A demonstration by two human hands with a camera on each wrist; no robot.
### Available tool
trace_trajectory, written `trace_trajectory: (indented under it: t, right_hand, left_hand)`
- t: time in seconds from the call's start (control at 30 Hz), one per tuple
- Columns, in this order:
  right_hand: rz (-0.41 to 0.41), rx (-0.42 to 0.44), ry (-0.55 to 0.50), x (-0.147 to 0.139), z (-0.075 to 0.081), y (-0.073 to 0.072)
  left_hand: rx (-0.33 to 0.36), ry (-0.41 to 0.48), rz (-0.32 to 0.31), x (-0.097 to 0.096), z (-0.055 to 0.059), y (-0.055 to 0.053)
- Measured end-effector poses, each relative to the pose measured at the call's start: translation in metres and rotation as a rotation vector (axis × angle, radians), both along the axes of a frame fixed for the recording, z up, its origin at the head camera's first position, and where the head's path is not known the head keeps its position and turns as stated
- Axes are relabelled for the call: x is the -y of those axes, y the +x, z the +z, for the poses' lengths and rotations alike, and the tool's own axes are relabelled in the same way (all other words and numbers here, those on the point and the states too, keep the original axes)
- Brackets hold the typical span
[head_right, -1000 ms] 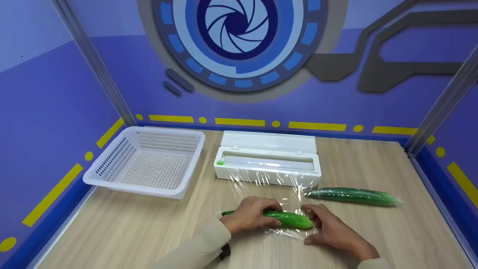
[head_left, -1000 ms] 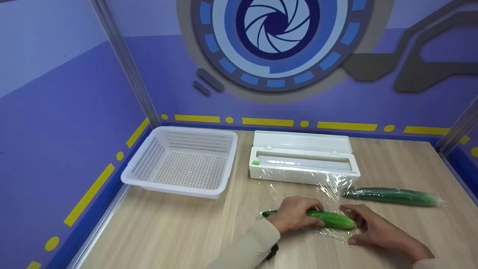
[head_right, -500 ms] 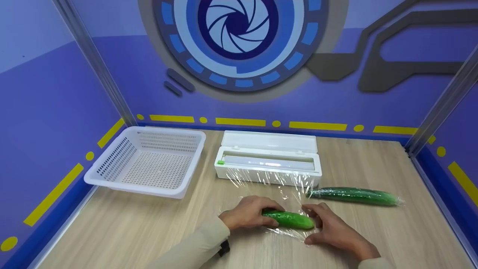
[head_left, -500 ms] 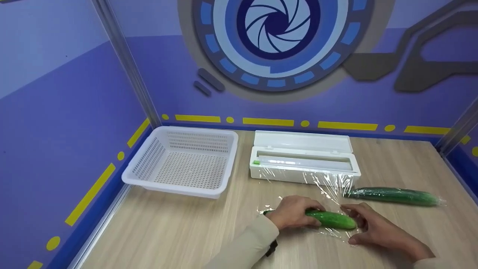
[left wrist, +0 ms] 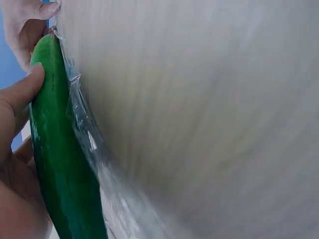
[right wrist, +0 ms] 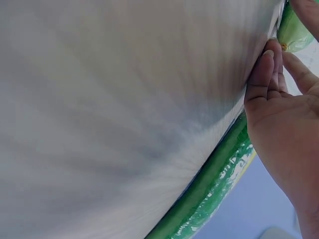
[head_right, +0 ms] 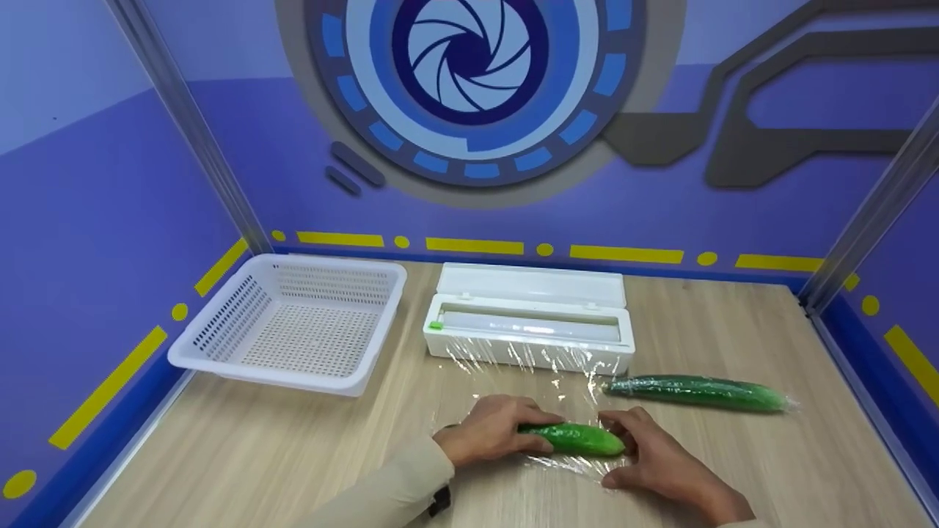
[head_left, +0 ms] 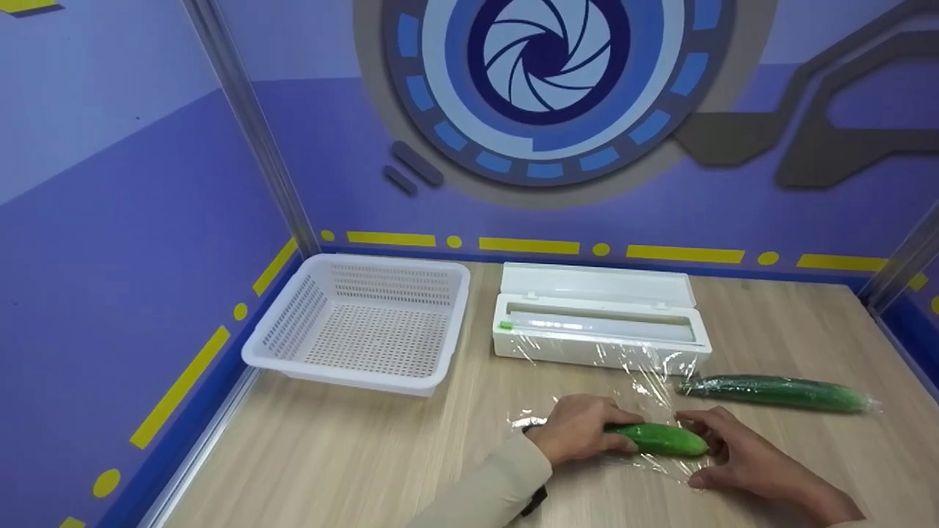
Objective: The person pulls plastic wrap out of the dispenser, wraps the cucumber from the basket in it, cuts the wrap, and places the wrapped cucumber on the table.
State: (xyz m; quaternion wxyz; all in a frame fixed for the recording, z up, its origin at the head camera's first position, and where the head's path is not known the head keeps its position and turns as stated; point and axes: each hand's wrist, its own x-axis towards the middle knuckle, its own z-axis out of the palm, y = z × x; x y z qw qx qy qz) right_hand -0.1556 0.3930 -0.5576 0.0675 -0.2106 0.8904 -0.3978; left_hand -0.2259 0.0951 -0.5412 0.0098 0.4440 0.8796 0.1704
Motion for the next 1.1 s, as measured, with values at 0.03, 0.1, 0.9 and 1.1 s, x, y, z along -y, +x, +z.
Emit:
trace_trajectory:
  t: [0.03, 0.1, 0.9, 1.1]
  right_hand:
    - [0.000, 0.007, 0.002, 0.000, 0.001, 0.001]
    - [-0.009, 0.023, 0.000, 0.000, 0.005, 0.002]
    - [-0.061, 0.109, 0.302, 0.012, 0.023, 0.017]
    - [-0.037, 0.146, 0.302, 0.014, 0.022, 0.020]
  left_hand:
    - [0.006, 0.000, -0.006, 0.000, 0.000, 0.000]
    - [0.012, 0.005, -0.015, -0.001, 0.000, -0.001]
    - [0.038, -0.034, -0.019, -0.004, 0.004, -0.009]
    - [0.057, -0.048, -0.011, -0.003, 0.004, -0.008]
